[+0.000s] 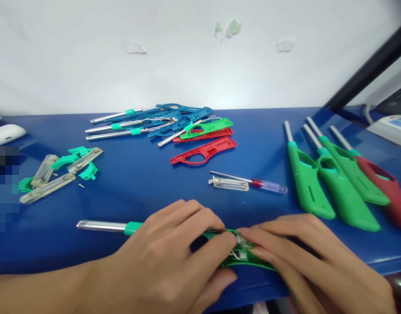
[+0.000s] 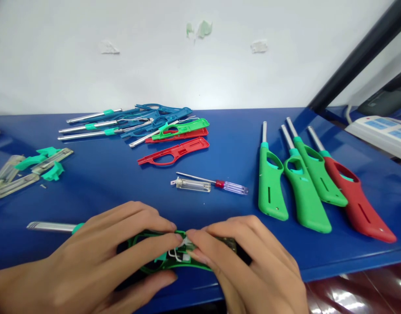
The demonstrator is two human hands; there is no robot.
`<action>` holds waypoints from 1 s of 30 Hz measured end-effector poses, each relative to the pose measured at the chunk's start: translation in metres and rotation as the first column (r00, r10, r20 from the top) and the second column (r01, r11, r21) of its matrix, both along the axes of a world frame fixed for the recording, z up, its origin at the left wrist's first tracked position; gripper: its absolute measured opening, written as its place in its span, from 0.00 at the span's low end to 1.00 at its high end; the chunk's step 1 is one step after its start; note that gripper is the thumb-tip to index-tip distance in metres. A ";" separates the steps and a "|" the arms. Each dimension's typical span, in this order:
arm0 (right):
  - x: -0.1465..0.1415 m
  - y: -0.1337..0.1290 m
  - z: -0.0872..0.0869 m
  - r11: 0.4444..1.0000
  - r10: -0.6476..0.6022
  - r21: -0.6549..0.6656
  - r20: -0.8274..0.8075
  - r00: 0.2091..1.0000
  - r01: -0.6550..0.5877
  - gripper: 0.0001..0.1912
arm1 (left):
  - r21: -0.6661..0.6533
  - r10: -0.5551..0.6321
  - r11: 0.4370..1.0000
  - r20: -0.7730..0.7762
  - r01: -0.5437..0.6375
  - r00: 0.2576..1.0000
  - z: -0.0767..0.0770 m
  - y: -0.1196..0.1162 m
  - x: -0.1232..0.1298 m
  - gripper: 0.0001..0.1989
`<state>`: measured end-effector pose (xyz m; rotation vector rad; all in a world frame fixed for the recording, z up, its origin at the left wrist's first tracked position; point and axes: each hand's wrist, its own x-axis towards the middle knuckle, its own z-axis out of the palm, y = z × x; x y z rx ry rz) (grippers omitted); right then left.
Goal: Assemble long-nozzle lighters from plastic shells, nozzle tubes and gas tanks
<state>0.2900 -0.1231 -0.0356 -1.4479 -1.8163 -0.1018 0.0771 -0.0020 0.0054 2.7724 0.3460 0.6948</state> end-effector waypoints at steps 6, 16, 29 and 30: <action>-0.001 0.003 0.010 1.000 0.023 0.005 0.030 0.999 -0.023 0.10 | -0.002 0.005 1.000 -0.007 -0.005 1.000 0.003 0.000 0.001 0.08; 0.001 0.004 0.009 0.999 0.036 0.019 0.025 0.999 -0.037 0.13 | -0.014 -0.074 0.997 -0.020 0.073 0.997 -0.011 0.008 -0.001 0.09; 0.001 -0.004 0.000 1.000 0.013 -0.023 0.010 1.000 -0.013 0.16 | -0.048 -0.003 0.999 -0.041 0.001 0.999 -0.001 0.002 0.000 0.09; 0.001 -0.004 0.000 1.000 0.011 -0.022 0.014 1.000 -0.011 0.15 | -0.046 0.000 0.999 -0.040 -0.002 0.999 0.000 0.001 0.000 0.08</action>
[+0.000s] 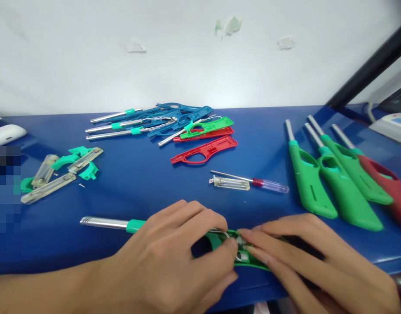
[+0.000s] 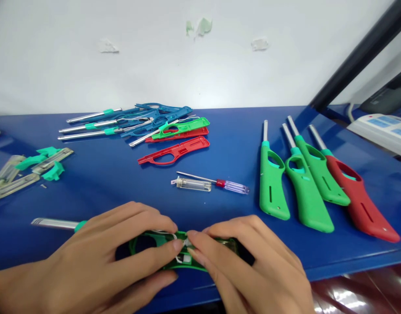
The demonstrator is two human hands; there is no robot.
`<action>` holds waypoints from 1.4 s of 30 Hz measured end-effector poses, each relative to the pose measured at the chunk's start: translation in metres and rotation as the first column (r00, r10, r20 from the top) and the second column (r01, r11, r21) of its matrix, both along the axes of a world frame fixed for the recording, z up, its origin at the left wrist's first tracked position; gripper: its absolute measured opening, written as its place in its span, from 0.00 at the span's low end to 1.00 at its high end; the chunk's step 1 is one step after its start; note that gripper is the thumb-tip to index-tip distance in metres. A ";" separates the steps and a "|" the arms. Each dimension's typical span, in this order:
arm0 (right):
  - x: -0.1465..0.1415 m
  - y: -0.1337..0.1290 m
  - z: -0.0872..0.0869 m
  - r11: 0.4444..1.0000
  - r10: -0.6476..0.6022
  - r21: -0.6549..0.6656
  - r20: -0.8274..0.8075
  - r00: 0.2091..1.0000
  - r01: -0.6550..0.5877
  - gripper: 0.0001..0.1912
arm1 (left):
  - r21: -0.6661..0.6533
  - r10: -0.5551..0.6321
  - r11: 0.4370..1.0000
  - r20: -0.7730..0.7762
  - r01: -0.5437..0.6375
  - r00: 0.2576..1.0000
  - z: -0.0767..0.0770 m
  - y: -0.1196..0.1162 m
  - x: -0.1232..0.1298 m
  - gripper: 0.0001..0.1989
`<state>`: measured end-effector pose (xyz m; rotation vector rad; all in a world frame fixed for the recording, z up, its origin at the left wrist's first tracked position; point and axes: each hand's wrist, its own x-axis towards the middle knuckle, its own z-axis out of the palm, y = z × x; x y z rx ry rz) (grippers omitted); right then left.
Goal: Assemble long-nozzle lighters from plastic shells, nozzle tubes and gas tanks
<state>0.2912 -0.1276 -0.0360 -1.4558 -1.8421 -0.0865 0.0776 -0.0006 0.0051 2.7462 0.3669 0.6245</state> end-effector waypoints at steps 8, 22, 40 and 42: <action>0.001 0.001 0.001 1.000 -0.008 0.007 0.003 1.000 0.008 0.16 | -0.063 -0.021 0.998 -0.005 0.021 1.000 0.003 0.001 0.002 0.10; -0.003 0.005 0.006 0.999 -0.032 0.012 -0.011 0.999 0.032 0.15 | -0.108 -0.049 0.993 0.069 0.057 0.996 -0.004 0.004 0.002 0.08; 0.002 0.000 0.007 0.973 -0.219 -0.120 -0.193 0.956 0.199 0.11 | 0.019 -0.027 0.999 0.040 0.027 0.999 -0.001 0.003 0.007 0.03; 0.004 -0.001 0.008 0.978 -0.188 -0.130 -0.186 0.964 0.165 0.11 | 0.051 -0.030 0.998 0.036 0.028 0.999 0.001 0.005 0.011 0.04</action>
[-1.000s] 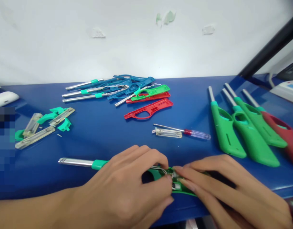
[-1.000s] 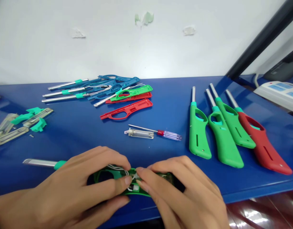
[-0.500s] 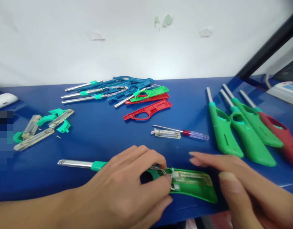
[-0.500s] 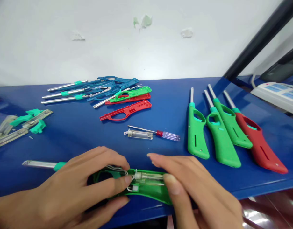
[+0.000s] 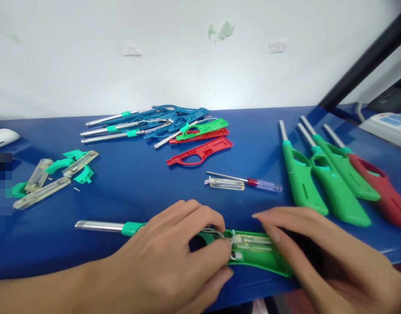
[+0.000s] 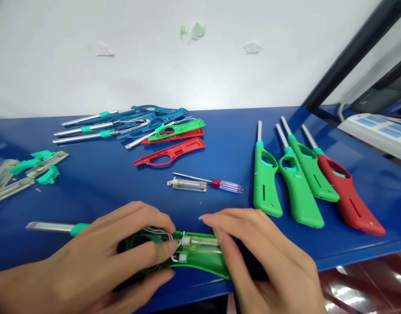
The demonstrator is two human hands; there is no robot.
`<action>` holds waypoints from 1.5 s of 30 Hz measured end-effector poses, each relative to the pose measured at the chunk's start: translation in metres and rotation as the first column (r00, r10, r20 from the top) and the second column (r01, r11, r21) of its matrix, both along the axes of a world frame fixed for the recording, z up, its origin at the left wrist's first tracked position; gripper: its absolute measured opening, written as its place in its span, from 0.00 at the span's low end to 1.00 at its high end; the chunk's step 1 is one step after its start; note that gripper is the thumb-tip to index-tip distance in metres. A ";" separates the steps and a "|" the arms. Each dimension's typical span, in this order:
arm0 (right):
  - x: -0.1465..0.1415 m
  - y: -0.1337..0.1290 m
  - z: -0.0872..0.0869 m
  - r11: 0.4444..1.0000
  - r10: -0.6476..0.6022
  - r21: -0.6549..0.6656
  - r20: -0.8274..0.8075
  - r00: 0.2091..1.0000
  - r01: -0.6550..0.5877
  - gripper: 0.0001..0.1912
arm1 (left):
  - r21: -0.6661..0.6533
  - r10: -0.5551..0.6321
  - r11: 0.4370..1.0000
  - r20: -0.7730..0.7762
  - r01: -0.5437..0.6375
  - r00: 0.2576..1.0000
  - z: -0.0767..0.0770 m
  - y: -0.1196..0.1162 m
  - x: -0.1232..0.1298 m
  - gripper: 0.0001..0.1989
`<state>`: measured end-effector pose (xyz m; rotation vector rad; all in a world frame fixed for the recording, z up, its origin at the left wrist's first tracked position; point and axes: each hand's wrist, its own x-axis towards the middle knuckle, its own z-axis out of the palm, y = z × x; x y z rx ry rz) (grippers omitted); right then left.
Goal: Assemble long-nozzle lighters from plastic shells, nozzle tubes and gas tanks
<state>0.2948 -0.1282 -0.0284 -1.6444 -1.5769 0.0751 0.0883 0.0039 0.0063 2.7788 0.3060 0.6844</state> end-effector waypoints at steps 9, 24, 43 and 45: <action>0.001 0.001 0.002 1.000 0.031 -0.005 0.044 0.999 -0.030 0.12 | -0.039 -0.018 0.999 0.002 0.018 1.000 -0.003 0.001 -0.005 0.04; -0.007 0.010 0.005 0.998 -0.055 -0.001 0.106 0.993 0.055 0.08 | 0.008 -0.009 1.000 0.023 0.009 1.000 -0.003 -0.002 -0.007 0.09; -0.008 0.014 0.016 0.998 0.069 -0.019 0.038 0.997 -0.068 0.03 | -0.138 0.004 0.990 0.004 -0.004 1.000 -0.009 0.001 -0.008 0.08; -0.008 0.014 0.016 0.998 0.063 -0.019 0.031 0.998 -0.062 0.04 | -0.139 -0.006 0.990 -0.003 0.005 1.000 -0.007 0.001 -0.007 0.08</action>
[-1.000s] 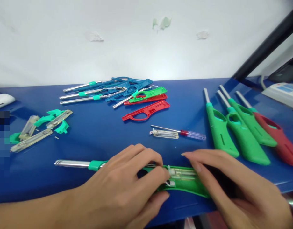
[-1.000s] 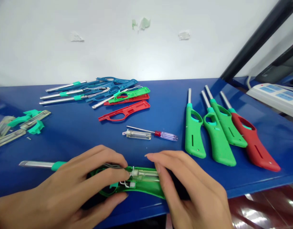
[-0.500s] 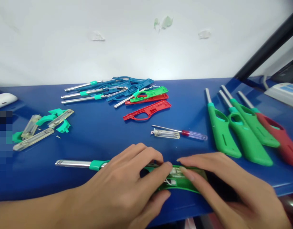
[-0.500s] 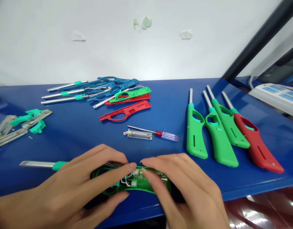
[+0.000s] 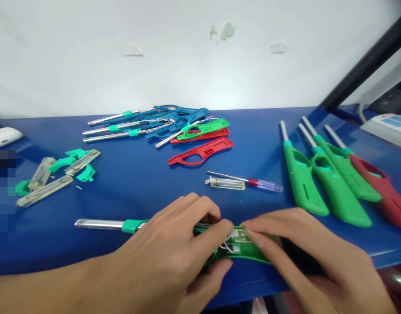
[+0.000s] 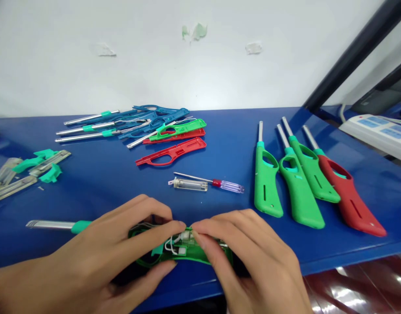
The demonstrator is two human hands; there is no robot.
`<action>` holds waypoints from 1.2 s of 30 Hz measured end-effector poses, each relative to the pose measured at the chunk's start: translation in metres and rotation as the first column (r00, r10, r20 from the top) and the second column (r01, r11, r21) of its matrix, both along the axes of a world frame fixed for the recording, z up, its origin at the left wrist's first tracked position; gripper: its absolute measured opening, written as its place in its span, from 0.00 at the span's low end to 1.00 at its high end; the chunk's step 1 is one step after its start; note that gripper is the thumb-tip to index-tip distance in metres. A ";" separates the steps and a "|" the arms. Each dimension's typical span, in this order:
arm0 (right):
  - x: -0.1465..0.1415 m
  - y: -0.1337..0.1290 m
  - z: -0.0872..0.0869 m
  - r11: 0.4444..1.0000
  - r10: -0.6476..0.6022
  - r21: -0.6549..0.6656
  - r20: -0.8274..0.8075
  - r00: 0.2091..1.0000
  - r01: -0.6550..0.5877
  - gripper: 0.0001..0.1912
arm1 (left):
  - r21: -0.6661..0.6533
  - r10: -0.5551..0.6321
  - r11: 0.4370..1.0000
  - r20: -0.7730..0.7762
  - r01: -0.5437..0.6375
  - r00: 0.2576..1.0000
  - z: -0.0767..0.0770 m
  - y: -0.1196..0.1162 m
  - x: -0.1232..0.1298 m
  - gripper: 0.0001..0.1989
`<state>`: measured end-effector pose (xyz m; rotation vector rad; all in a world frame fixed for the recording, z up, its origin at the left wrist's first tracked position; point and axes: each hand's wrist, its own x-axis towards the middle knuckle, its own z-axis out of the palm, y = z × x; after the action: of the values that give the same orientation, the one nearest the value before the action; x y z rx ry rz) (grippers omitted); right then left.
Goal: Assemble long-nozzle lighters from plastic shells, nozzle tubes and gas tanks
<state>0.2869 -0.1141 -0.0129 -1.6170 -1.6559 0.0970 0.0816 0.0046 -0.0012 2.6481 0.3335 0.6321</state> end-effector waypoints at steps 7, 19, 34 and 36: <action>0.002 0.000 -0.003 1.000 0.003 0.018 0.011 1.000 -0.003 0.04 | 0.120 0.018 0.992 0.063 -0.025 0.998 0.001 -0.001 -0.001 0.07; 0.001 0.001 -0.001 1.000 -0.002 0.016 0.016 1.000 0.002 0.04 | 0.115 -0.004 0.993 0.091 -0.007 0.996 0.001 -0.001 -0.004 0.07; 0.008 -0.008 -0.012 0.998 0.065 -0.034 0.141 0.988 -0.060 0.14 | 0.128 0.018 0.991 0.049 -0.024 0.999 0.002 0.000 -0.003 0.11; 0.008 -0.008 -0.012 0.997 0.068 -0.037 0.138 0.988 -0.063 0.15 | 0.129 0.026 0.991 0.050 -0.032 0.998 0.001 0.000 -0.002 0.11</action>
<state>0.2947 -0.1224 -0.0253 -1.6257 -1.8233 0.0455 0.0793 0.0044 0.0002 2.7500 0.3283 0.7494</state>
